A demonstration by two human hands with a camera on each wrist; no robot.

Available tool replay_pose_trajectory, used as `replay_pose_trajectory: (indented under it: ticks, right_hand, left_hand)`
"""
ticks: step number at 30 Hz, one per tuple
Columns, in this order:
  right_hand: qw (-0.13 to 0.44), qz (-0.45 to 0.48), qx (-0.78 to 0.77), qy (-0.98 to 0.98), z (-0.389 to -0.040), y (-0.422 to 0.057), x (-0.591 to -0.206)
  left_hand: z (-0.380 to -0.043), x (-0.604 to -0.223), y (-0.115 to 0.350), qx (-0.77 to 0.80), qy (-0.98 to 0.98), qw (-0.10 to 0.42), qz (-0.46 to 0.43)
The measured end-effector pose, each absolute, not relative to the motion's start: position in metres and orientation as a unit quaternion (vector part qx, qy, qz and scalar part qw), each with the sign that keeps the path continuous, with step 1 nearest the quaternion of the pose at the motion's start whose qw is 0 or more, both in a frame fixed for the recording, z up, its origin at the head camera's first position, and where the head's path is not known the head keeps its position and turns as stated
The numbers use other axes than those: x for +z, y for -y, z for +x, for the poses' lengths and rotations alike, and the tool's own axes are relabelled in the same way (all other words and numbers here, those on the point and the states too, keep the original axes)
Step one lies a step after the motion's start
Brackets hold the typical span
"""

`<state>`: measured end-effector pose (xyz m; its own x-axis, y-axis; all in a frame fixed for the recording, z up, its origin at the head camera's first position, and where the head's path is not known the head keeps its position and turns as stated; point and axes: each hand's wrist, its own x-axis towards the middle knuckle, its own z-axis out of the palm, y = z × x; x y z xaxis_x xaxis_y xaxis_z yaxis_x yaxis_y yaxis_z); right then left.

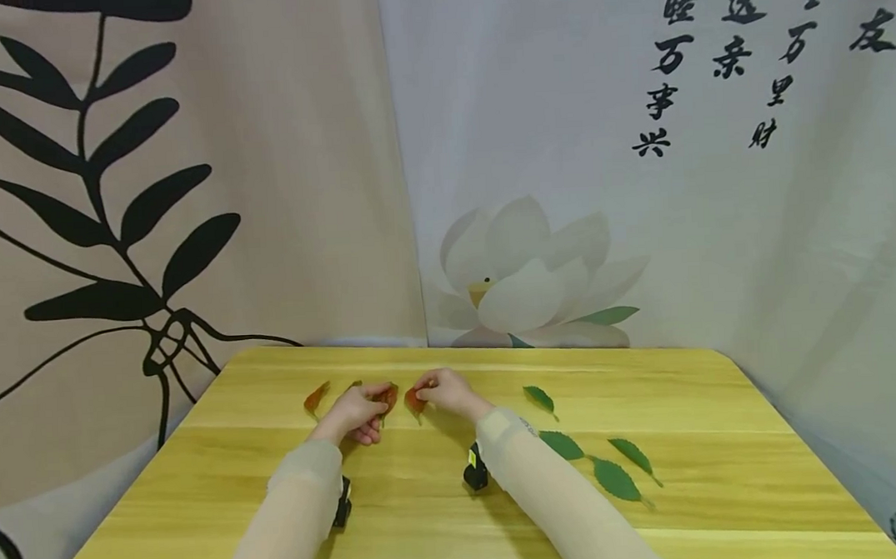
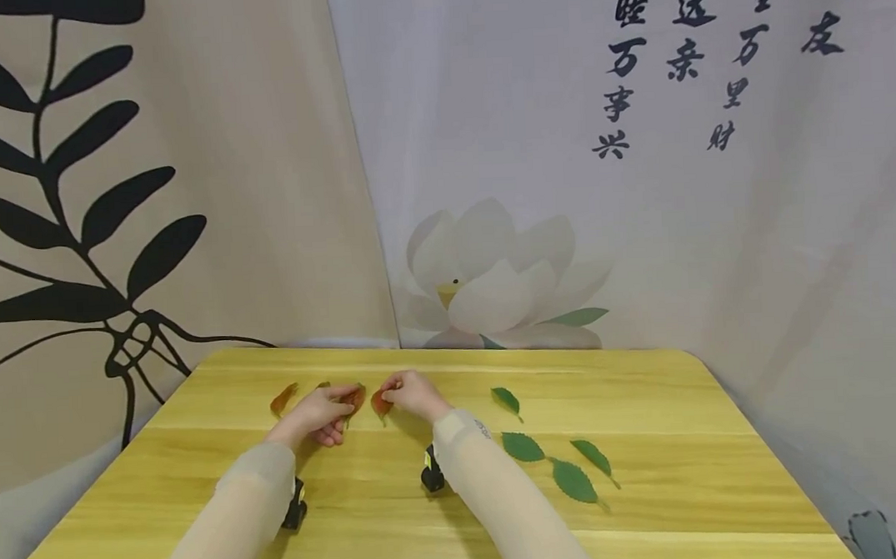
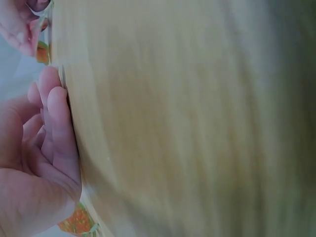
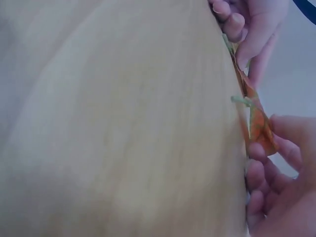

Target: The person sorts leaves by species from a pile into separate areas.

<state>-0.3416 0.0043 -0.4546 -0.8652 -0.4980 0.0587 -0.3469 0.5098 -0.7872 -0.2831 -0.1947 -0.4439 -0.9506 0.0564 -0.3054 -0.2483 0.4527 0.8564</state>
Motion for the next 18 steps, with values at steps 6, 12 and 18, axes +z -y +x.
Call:
replay_pose_trajectory:
  ticks: [6,12,18]
  right_hand:
    - [0.09,-0.256,-0.439,-0.857,-0.3411,-0.0052,-0.4531]
    - [0.098,-0.236,-0.461,-0.85,-0.339,-0.0047,-0.4524]
    - [0.102,-0.226,-0.47,-0.847,-0.3391,-0.0067,-0.447]
  left_hand:
    - [-0.2823,-0.4474,0.1946,0.527,-0.835,0.147,-0.053]
    - [-0.2808,-0.4481,0.193,0.532,-0.833,0.144,-0.046]
    - [-0.2786,-0.4447,0.1927,0.531,-0.835,0.136,-0.052]
